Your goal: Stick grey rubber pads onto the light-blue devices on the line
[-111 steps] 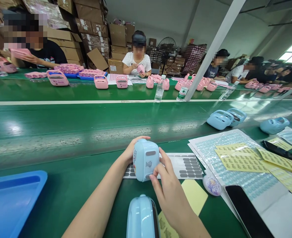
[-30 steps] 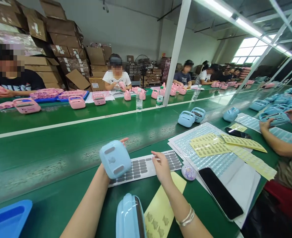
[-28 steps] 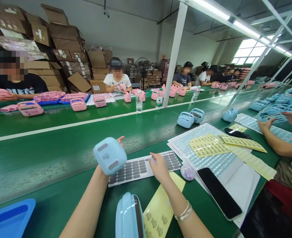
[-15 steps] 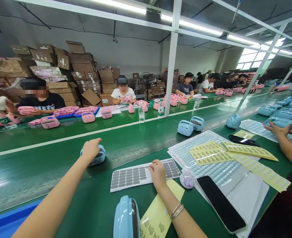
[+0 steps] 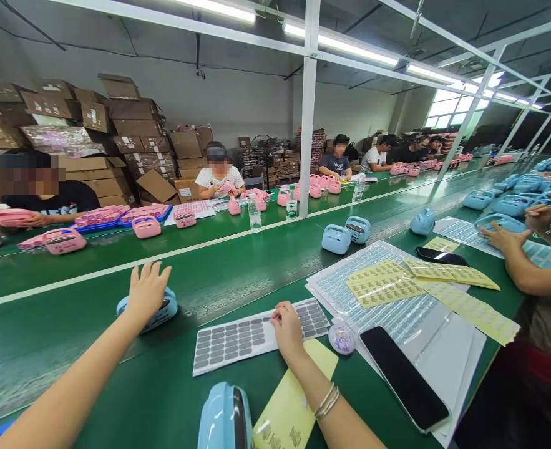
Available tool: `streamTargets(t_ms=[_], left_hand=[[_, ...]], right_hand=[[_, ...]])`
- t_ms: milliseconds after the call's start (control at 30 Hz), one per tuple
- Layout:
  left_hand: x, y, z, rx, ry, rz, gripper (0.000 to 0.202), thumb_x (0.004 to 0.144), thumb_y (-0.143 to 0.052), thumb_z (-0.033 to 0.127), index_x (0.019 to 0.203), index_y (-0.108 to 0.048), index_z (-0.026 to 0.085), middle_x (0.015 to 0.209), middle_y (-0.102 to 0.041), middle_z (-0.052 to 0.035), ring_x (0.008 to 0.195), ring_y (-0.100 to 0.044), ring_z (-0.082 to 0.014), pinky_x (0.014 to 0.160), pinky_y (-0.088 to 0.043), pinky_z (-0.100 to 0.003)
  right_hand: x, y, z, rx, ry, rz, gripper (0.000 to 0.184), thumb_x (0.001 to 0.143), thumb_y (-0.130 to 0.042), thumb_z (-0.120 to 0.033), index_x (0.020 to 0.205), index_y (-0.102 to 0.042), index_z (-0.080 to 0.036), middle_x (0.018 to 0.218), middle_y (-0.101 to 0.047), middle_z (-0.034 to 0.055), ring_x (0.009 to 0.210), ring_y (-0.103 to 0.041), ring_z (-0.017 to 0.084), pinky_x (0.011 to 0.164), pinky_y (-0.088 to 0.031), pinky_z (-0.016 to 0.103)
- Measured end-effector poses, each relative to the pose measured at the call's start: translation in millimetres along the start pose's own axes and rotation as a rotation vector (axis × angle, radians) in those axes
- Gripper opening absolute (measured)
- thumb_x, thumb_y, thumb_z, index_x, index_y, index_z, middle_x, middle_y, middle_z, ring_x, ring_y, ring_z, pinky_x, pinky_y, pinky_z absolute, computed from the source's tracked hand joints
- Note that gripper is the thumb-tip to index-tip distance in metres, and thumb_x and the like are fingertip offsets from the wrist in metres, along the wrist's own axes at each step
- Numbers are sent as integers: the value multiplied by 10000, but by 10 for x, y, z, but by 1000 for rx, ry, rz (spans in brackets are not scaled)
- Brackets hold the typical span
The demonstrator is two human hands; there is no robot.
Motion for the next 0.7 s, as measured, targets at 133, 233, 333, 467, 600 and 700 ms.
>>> streamTargets(t_ms=[133,233,333,467,600,700], left_hand=[[-7,-126,-87,-160,-227,-56,717,629,-389,-47,1287,-531,201,1413,-463,-124,1380,-267,-342,1081,-63,-678],[-39,-113,-192,-250,-343,-22,622,642,-405,4,1210,-592,179,1354,-537,-105,1358,-338,-293,1142,-21,-583],[-63,-78,-279,-294,-376,6,550,657,-459,105,1185,-605,155,1287,-593,-114,1306,-416,-305,1151,-9,-564],[-127,73,-200,-366,-470,45,562,679,-488,186,1233,-579,180,1282,-602,-89,1278,-454,-299,1155,8,-550],[-415,577,203,-608,-533,86,552,760,-550,269,1309,-517,241,1305,-585,-78,1274,-460,-286,1163,-86,-522],[-832,1117,743,-875,-814,-208,769,713,-668,379,1418,-367,316,1430,-461,-62,1291,-443,-303,1163,-156,-483]], right_hand=[[40,99,86,158,-42,45,200,890,-572,-321,827,-602,-133,795,-621,0,766,-606,136,739,-505,322],[78,124,165,239,-78,59,208,884,-583,-333,897,-611,-128,772,-636,-4,727,-625,132,715,-522,318],[75,136,150,255,-71,65,163,861,-595,-284,826,-633,-129,844,-654,29,793,-633,153,752,-523,340],[-38,144,-54,185,7,73,238,825,-520,-160,1000,-678,-194,1189,-579,108,1106,-553,232,951,-449,412],[-192,13,-258,92,89,-54,686,763,-530,-75,1403,-395,-283,978,-657,65,951,-606,247,889,-479,426],[-244,-94,-284,27,73,-106,732,732,-550,-40,1404,-401,-288,812,-652,52,805,-613,260,791,-498,425]])
Point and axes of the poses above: each hand's wrist, its own x-axis towards the middle knuckle, its own y-axis out of the back of the hand, z = x × y, the point moved 4 cm from there along x, towards the middle knuckle
